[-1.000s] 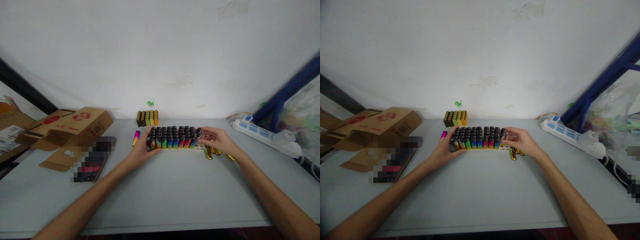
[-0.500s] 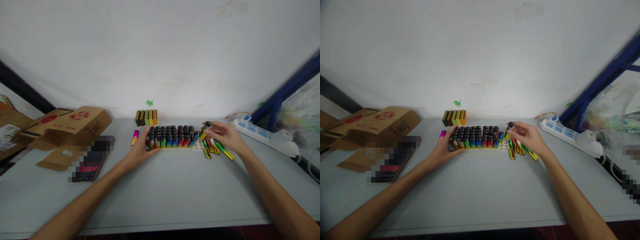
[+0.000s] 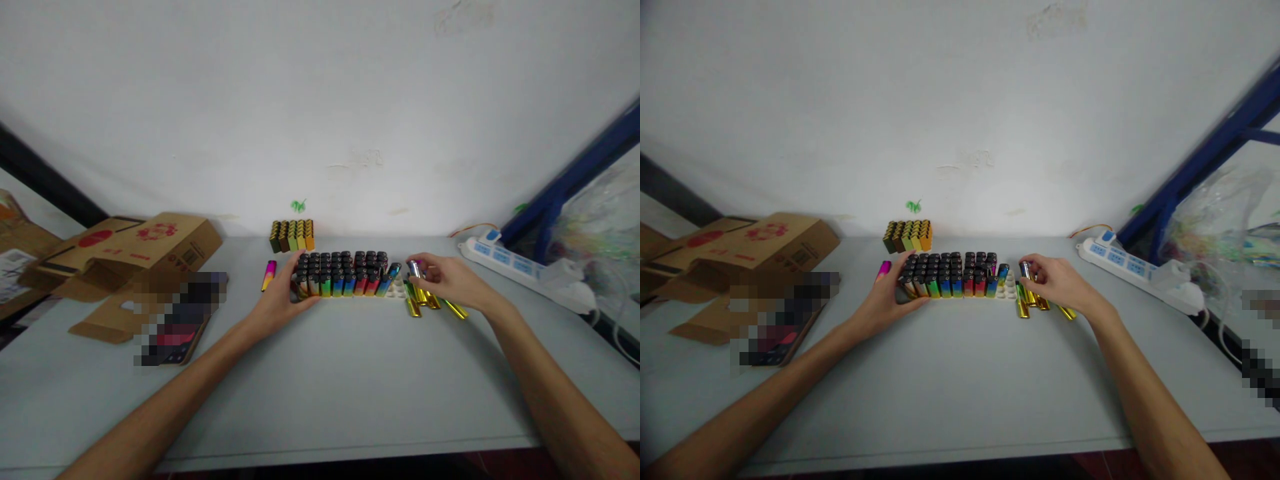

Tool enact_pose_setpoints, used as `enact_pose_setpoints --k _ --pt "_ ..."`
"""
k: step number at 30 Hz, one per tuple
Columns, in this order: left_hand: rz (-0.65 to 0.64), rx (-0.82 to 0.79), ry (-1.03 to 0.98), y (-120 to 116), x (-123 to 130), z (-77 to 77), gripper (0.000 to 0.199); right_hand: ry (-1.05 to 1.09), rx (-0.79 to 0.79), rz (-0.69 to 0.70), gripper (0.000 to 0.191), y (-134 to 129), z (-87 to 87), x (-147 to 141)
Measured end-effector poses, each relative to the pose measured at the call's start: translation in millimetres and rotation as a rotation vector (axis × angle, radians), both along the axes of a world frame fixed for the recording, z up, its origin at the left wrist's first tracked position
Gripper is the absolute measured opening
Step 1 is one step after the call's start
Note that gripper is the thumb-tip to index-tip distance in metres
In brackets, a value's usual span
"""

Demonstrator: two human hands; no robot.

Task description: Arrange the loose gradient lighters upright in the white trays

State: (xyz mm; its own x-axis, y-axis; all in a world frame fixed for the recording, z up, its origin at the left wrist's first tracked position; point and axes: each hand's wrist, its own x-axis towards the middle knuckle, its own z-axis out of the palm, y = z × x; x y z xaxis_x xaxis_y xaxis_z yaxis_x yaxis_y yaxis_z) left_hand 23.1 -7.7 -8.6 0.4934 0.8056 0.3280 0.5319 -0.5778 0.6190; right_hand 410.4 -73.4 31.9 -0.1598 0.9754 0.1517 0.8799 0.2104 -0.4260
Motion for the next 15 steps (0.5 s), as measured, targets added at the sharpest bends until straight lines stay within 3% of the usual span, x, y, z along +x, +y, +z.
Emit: enact_pose_setpoints --k 7,15 --pt "0.005 -0.02 -0.008 -1.4 0.8 2.6 0.098 -0.057 0.024 0.034 0.037 4.2 -7.8 0.3" --pt "0.006 -0.022 -0.007 -1.3 0.7 1.9 0.098 0.142 0.057 0.035 0.048 -2.0 3.3 1.7"
